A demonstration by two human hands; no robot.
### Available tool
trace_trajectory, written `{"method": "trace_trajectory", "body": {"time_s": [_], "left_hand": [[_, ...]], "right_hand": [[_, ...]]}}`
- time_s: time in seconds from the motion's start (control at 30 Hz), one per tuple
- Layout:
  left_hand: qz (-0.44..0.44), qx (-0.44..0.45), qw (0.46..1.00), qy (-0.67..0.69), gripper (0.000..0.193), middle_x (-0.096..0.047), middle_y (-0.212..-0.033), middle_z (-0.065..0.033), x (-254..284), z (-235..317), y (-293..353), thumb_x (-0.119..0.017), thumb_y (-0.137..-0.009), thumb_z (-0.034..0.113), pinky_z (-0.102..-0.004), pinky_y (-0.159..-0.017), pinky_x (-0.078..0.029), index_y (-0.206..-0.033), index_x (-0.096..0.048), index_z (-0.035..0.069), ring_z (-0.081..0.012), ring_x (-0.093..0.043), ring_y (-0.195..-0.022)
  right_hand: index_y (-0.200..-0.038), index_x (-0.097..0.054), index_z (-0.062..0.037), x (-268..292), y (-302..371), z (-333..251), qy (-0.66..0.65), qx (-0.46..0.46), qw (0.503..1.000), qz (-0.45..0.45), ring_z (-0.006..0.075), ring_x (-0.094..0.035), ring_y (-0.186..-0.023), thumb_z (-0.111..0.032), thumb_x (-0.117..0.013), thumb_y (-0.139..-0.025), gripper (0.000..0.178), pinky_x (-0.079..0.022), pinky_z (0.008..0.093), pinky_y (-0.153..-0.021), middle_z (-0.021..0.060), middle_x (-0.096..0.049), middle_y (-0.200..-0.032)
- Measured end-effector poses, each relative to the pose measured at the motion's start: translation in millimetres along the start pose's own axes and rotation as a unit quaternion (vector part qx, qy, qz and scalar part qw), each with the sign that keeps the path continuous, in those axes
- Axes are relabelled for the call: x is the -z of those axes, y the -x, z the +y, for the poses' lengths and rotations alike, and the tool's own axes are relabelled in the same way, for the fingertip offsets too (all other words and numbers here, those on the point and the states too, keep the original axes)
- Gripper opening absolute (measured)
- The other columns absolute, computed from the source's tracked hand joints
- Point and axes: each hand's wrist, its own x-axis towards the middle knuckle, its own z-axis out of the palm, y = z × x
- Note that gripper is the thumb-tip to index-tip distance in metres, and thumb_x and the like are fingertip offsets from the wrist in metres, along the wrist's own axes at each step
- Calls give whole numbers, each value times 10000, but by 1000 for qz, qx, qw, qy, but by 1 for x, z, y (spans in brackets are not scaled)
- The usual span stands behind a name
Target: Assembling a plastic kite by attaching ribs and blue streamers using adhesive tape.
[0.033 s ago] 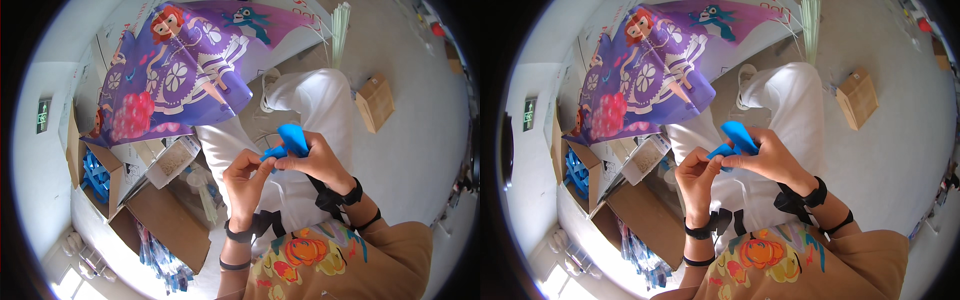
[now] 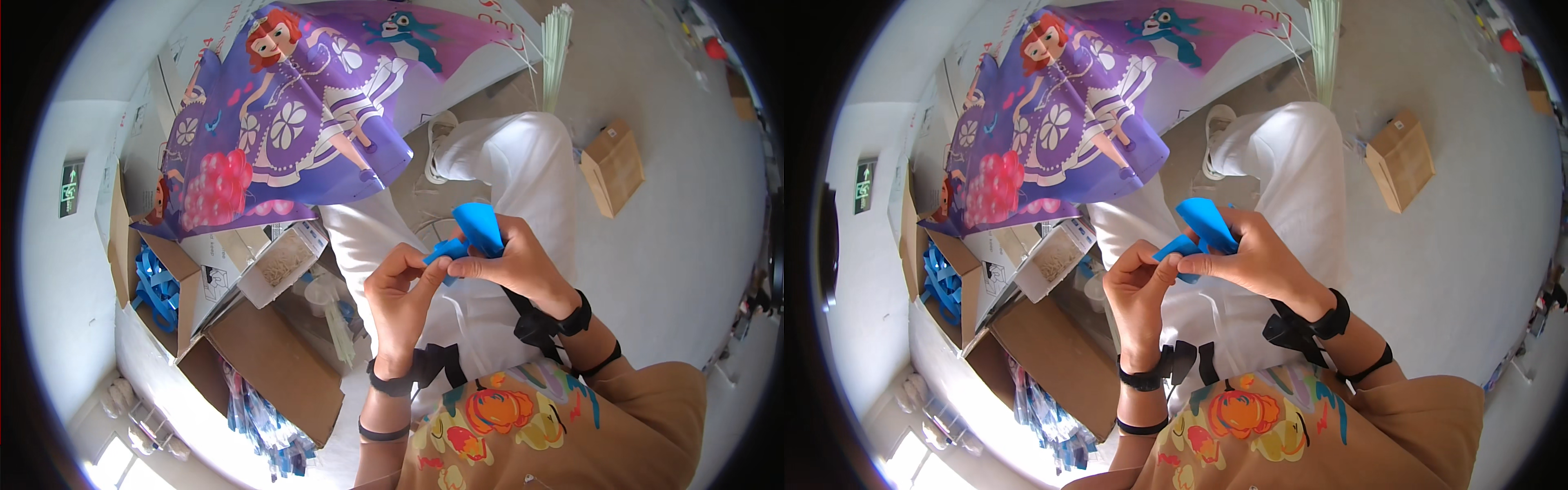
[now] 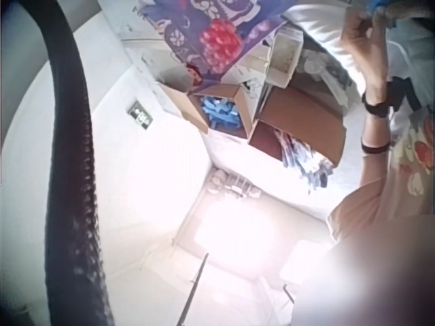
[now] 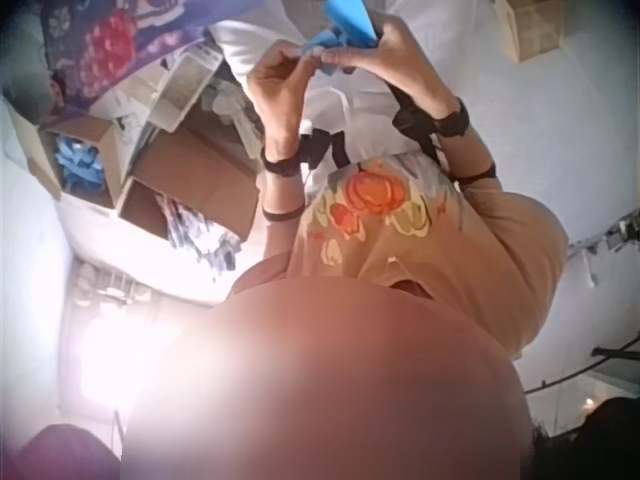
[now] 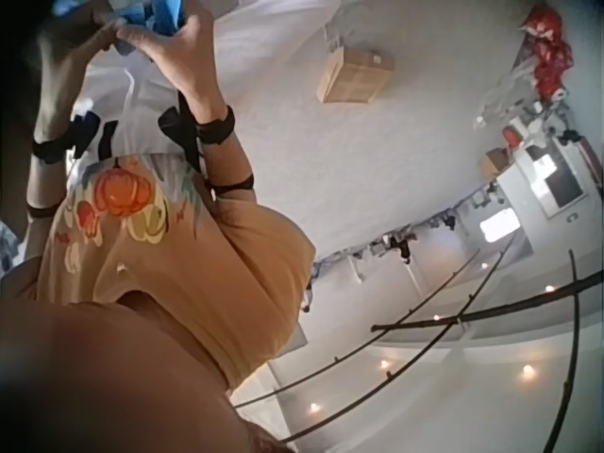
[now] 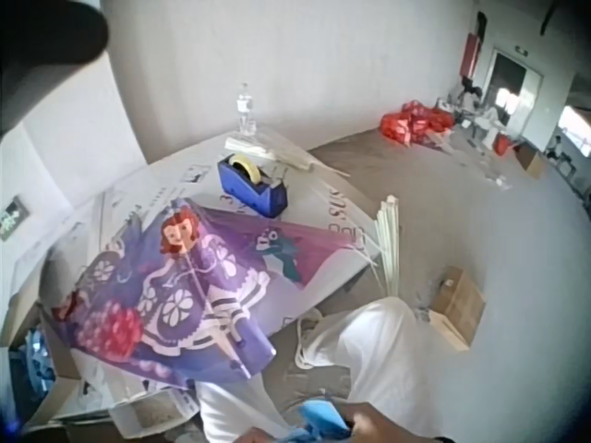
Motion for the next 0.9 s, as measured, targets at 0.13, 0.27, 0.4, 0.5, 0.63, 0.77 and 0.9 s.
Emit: {"method": "trace_trajectory", "body": {"time_s": [0.13,0.27,0.4,0.5,0.63,0.77,0.9], "left_hand": [[-10,32,999,37,207,-594,-744,19,4,-1,0,-749,-861,35,-181,-643,-442,-757,-572,14,-36,-549,-715],[-19,20,998,63,154,-598,-739,13,5,-3,-1,-753,-859,41,-190,-642,-455,-807,-612,8,-54,-553,-686],[-44,43,990,126,117,-670,-824,-42,8,7,3,-719,-875,14,-220,-653,-516,-975,-664,-13,-115,-647,-730],[-61,31,993,101,164,-699,-894,-78,11,5,3,-694,-884,-12,-241,-666,-546,-1045,-663,-24,-151,-692,-797],[-71,17,994,81,158,-703,-903,-81,10,4,4,-675,-888,-36,-242,-664,-548,-1045,-657,-30,-155,-702,-822],[-68,15,994,79,142,-700,-903,-77,7,4,5,-674,-890,-33,-232,-662,-543,-1030,-651,-32,-146,-697,-813],[1,-41,999,-32,131,-696,-892,-89,2,7,6,-680,-887,-10,-233,-620,-532,-1009,-638,-33,-151,-690,-768]], "right_hand": [[-953,-687,-19,-2,-1,-1,52,6,998,-19,61,-583,-716,-179,-811,-809,248,-447,222,-631,5,-660,-801],[-957,-685,-18,0,-1,10,43,50,998,-17,70,-585,-692,-195,-803,-823,252,-454,226,-617,11,-659,-802],[-982,-661,-20,2,-1,4,-19,-7,1000,20,97,-594,-668,-220,-775,-855,263,-485,237,-589,25,-653,-823],[-1032,-629,-25,5,1,4,-74,-43,996,30,89,-594,-665,-230,-761,-868,293,-497,235,-586,23,-646,-827],[-1063,-608,-34,7,0,3,-85,-62,994,12,84,-599,-676,-222,-759,-870,308,-504,233,-579,18,-634,-808],[-1053,-609,-30,2,2,4,-7,15,1000,18,74,-588,-672,-166,-763,-858,283,-482,227,-573,20,-625,-841],[-971,-640,-30,0,2,18,95,223,969,45,80,-592,-693,4,-714,-819,173,-453,226,-563,33,-626,-893]]}}
